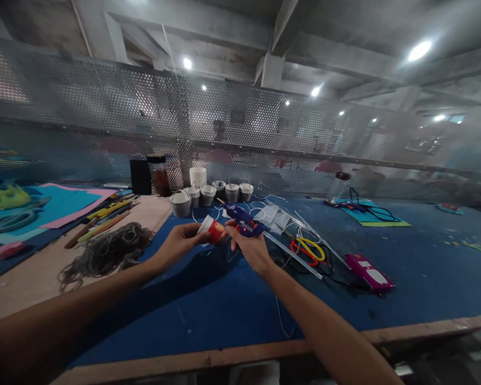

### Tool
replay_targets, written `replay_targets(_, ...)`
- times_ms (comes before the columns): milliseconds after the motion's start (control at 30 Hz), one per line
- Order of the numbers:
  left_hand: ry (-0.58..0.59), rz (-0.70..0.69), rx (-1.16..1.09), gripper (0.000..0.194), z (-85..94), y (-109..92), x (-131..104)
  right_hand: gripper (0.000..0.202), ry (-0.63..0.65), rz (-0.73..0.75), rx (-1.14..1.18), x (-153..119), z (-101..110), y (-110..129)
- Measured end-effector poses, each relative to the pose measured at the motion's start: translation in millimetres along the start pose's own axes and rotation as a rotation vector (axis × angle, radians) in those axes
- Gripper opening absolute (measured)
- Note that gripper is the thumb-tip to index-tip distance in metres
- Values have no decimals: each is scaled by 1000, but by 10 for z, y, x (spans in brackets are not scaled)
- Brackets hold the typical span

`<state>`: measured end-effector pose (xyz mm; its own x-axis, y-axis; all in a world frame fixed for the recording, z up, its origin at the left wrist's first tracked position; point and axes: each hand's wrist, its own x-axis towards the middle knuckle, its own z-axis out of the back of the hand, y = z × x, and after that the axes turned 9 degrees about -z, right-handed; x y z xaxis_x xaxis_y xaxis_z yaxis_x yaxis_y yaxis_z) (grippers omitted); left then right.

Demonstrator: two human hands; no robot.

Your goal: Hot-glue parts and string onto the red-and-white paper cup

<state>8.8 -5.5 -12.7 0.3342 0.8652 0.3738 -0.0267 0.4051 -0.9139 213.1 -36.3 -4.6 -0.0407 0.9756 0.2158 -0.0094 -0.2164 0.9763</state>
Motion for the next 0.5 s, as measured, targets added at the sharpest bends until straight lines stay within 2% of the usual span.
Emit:
replay_targets(233, 114, -19, -47, 27, -31, -3, -36, 28, -82, 1, -128, 52, 36, -32)
replay_targets(500, 100, -56, -51, 27, 2, -21, -24, 28, -193, -19, -233, 136, 113, -161)
